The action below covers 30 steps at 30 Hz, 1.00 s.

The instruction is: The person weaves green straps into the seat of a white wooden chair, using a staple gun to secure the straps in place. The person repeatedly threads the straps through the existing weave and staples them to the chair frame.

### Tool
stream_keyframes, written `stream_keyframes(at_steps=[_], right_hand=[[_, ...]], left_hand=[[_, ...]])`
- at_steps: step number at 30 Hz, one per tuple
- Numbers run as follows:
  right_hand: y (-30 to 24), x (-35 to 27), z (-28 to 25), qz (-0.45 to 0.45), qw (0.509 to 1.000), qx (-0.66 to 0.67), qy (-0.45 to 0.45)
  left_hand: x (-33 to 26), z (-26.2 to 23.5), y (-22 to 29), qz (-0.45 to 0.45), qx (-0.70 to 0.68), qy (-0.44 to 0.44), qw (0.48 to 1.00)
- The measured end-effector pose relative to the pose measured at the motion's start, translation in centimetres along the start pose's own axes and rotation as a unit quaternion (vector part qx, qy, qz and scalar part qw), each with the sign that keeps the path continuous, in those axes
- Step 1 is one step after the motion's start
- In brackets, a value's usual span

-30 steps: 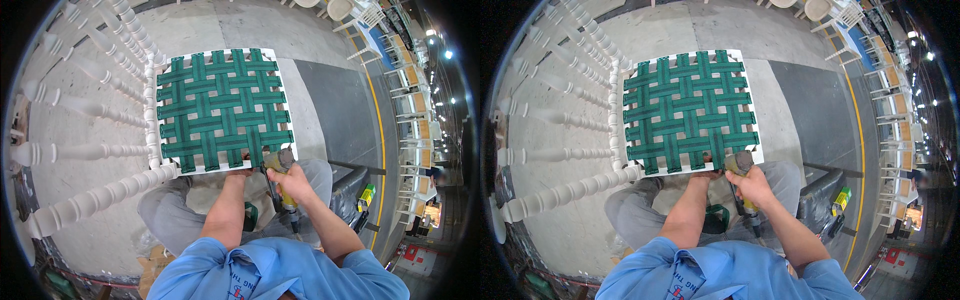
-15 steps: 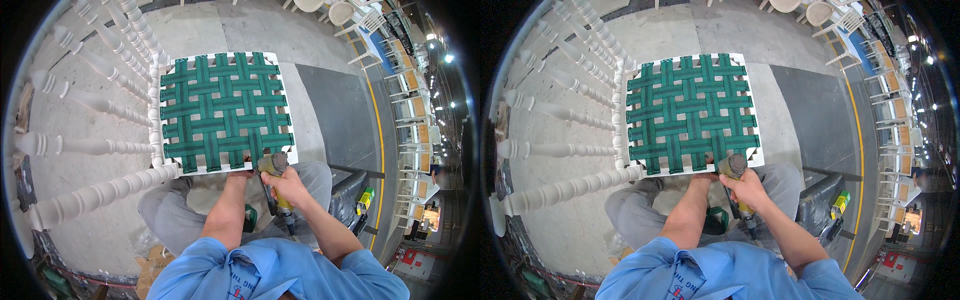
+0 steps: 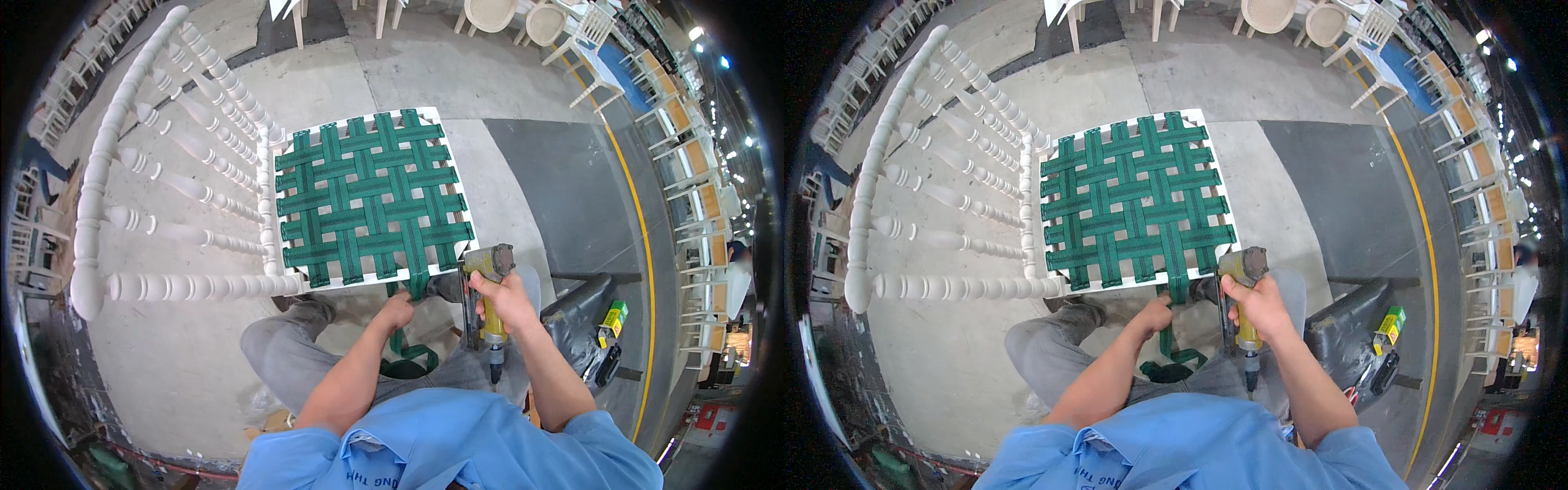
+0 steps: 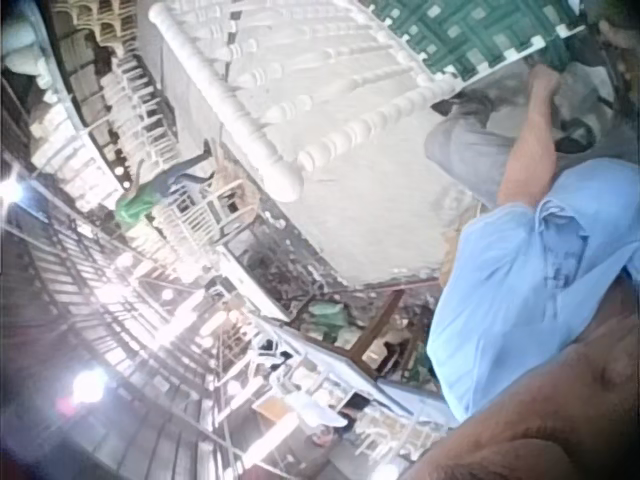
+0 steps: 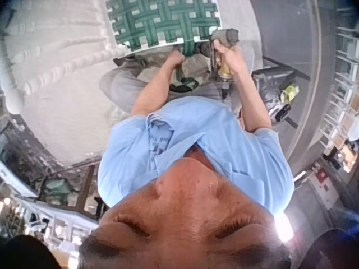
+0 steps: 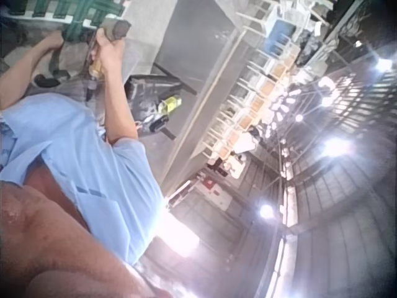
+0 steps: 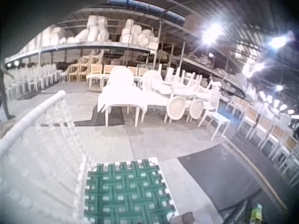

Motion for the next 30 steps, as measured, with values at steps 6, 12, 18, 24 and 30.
stream_keyframes(at_steps=[6,12,18,24,30], right_hand=[[0.8,0.4,0.6,0.007,0.999,-0.001,-0.034],[0.1,1.7,3.5,0.023,0.996,-0.049,-0.066],[0.4,3.6,4.9,0.025,0.994,-0.084,-0.072],[0.0,4.4,5.6,0.033,0.992,-0.11,-0.057],[-0.4,4.4,6.5,0.026,0.989,-0.128,-0.063]], left_hand=[[-7.9,-4.0,5.8,0.174,-0.251,-0.125,0.944],[-4.8,-9.9,11.7,0.124,-0.443,-0.07,0.885],[-1.4,-10.4,11.8,0.089,-0.428,-0.037,0.899],[-1.1,-10.6,11.6,0.083,-0.431,-0.059,0.896],[-1.0,-10.9,11.4,0.087,-0.435,-0.059,0.894]])
Point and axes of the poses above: each hand's wrist, its own x-axis towards the middle knuckle, its own z-axis out of the palm, y = z × x, the point moved 5 cm from there along x, towards the middle knuckle, and after that the axes turned 14 degrees about -x, right-handed, at the moved point
